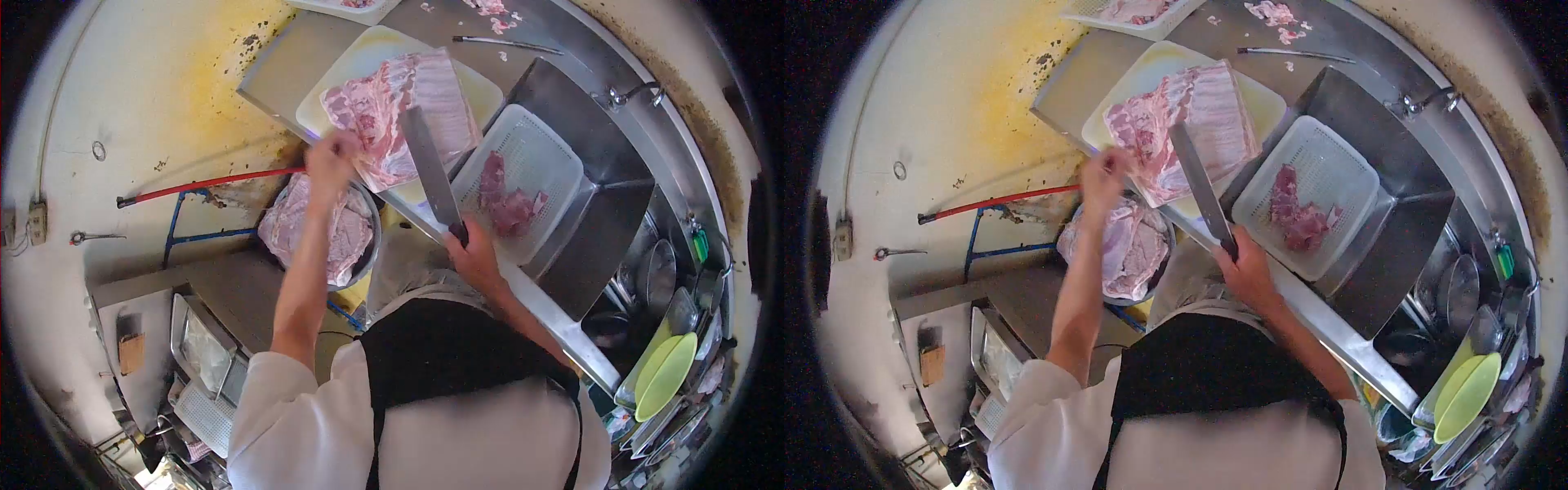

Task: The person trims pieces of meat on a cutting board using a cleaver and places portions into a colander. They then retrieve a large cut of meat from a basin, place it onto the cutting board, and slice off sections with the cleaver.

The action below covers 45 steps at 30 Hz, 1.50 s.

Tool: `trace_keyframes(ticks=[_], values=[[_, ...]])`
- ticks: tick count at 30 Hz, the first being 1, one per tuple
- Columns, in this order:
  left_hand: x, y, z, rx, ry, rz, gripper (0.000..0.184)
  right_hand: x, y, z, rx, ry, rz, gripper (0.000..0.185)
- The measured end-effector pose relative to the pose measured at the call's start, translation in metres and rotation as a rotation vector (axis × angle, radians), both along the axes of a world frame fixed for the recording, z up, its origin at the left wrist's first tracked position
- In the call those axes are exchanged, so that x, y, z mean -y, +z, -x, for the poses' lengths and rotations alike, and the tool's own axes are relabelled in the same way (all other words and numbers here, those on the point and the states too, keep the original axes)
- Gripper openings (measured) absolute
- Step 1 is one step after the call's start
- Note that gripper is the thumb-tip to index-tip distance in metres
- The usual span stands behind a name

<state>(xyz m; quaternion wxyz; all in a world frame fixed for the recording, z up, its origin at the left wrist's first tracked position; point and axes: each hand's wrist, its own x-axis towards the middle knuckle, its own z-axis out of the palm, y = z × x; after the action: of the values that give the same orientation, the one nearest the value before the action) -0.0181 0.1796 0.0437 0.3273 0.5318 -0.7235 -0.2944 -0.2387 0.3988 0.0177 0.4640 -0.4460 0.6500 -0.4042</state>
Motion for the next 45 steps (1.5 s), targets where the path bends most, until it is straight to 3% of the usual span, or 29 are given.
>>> trace_keyframes(ticks=[1,3,8,12,15,18,21,24,26,30,33,36,39,41,42,45], values=[[-0.027,-0.024,0.007,-0.061,-0.107,0.098,0.011,0.005,0.002,-0.007,-0.030,-0.012,0.084,0.033],[-0.051,-0.040,0.016,0.073,-0.254,0.251,0.019,0.018,0.004,-0.015,-0.101,-0.035,0.255,0.035],[-0.048,-0.069,0.008,-0.080,-0.195,0.168,0.023,0.027,-0.016,-0.030,-0.129,-0.004,0.199,0.037],[-0.044,-0.064,0.005,-0.142,-0.228,0.184,0.021,0.023,-0.042,-0.032,-0.128,-0.030,0.111,0.036],[-0.043,-0.072,0.004,-0.167,-0.219,0.156,0.021,0.037,0.009,-0.031,-0.285,-0.046,0.167,0.034],[-0.040,-0.075,0.002,-0.184,-0.223,0.225,0.021,0.050,0.074,-0.042,-0.154,-0.279,0.324,0.030],[-0.038,-0.077,0.002,-0.230,-0.239,0.238,0.023,0.056,0.081,-0.049,-0.066,-0.387,0.427,0.028],[-0.038,-0.079,0.002,-0.211,-0.202,0.184,0.023,0.053,-0.038,-0.052,-0.429,-0.155,0.285,0.027],[-0.037,-0.081,-0.002,-0.207,-0.201,0.190,0.021,0.030,-0.044,-0.049,-0.328,-0.073,0.169,0.028],[-0.034,-0.077,-0.002,-0.167,-0.209,0.210,0.017,0.035,-0.005,-0.038,-0.357,-0.025,0.162,0.028],[-0.033,-0.079,0.001,-0.167,-0.173,0.182,0.016,0.059,0.057,-0.042,-0.379,-0.204,0.368,0.029],[-0.033,-0.080,0.000,-0.166,-0.189,0.167,0.017,0.076,0.094,-0.049,-0.149,-0.338,0.297,0.032],[-0.032,-0.082,0.001,-0.175,-0.174,0.187,0.019,0.079,0.007,-0.056,-0.410,-0.205,0.275,0.034],[-0.037,-0.078,0.000,-0.178,-0.147,0.173,0.020,0.060,-0.028,-0.051,-0.363,-0.069,0.142,0.043],[-0.033,-0.074,0.001,-0.180,-0.138,0.170,0.021,0.061,-0.022,-0.050,-0.341,-0.006,0.080,0.048],[-0.033,-0.071,0.001,-0.100,-0.178,0.234,0.021,0.068,0.003,-0.037,-0.448,-0.102,0.279,0.044]])
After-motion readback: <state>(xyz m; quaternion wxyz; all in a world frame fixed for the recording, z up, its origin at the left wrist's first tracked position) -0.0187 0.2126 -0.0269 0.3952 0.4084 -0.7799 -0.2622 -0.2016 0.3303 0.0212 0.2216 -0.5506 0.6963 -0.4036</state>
